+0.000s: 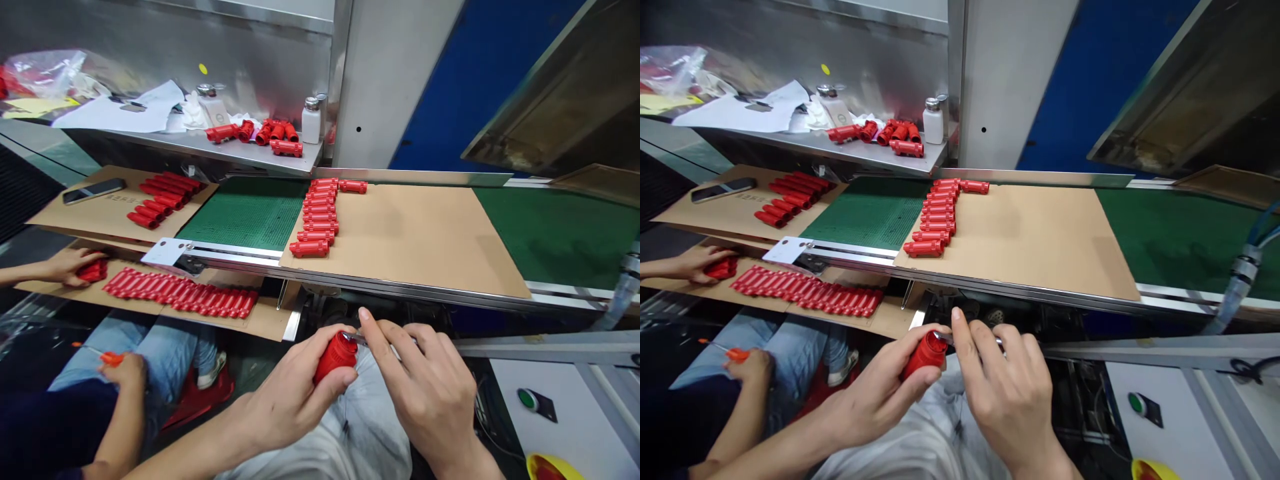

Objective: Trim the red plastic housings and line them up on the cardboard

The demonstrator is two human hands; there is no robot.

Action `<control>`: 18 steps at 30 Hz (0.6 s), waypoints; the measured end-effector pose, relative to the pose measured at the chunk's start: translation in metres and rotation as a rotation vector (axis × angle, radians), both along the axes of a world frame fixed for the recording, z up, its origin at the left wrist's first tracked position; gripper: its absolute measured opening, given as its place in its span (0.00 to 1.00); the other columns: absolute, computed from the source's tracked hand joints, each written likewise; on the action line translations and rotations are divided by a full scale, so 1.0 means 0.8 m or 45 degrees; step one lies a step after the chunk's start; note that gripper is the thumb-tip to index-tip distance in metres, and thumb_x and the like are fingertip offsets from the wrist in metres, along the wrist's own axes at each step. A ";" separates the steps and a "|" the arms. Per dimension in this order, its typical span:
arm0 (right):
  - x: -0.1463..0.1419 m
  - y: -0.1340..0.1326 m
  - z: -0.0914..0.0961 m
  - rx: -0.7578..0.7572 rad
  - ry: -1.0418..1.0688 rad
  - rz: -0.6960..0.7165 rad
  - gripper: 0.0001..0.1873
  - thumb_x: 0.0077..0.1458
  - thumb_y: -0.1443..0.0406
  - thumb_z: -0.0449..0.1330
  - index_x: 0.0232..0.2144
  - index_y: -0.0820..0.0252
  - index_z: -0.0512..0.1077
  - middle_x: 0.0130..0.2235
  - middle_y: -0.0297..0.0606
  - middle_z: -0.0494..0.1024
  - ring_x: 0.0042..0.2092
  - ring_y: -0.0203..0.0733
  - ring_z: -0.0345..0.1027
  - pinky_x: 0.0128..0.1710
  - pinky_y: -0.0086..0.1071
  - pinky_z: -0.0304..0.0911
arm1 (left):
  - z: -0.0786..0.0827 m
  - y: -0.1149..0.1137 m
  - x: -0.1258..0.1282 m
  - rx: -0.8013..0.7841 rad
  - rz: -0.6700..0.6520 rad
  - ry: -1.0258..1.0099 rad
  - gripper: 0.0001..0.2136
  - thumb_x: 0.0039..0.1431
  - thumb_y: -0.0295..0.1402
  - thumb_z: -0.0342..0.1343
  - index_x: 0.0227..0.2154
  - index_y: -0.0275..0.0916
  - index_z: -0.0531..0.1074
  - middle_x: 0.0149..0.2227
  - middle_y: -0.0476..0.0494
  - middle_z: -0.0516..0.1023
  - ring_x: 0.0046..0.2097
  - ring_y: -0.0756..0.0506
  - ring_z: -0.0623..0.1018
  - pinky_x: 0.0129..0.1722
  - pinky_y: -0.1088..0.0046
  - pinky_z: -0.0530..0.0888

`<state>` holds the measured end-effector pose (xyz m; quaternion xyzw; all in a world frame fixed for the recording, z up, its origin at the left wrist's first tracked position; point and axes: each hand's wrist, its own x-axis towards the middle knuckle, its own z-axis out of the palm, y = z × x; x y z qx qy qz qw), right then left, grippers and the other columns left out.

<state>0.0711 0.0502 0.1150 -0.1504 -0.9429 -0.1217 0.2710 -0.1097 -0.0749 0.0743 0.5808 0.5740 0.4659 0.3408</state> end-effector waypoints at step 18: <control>-0.001 0.014 -0.009 -0.014 -0.036 0.052 0.22 0.69 0.71 0.61 0.63 0.68 0.75 0.50 0.41 0.86 0.40 0.47 0.64 0.36 0.43 0.53 | 0.002 -0.001 0.000 -0.189 0.002 -0.126 0.18 0.77 0.44 0.50 0.63 0.42 0.67 0.47 0.41 0.83 0.46 0.42 0.82 0.52 0.59 0.80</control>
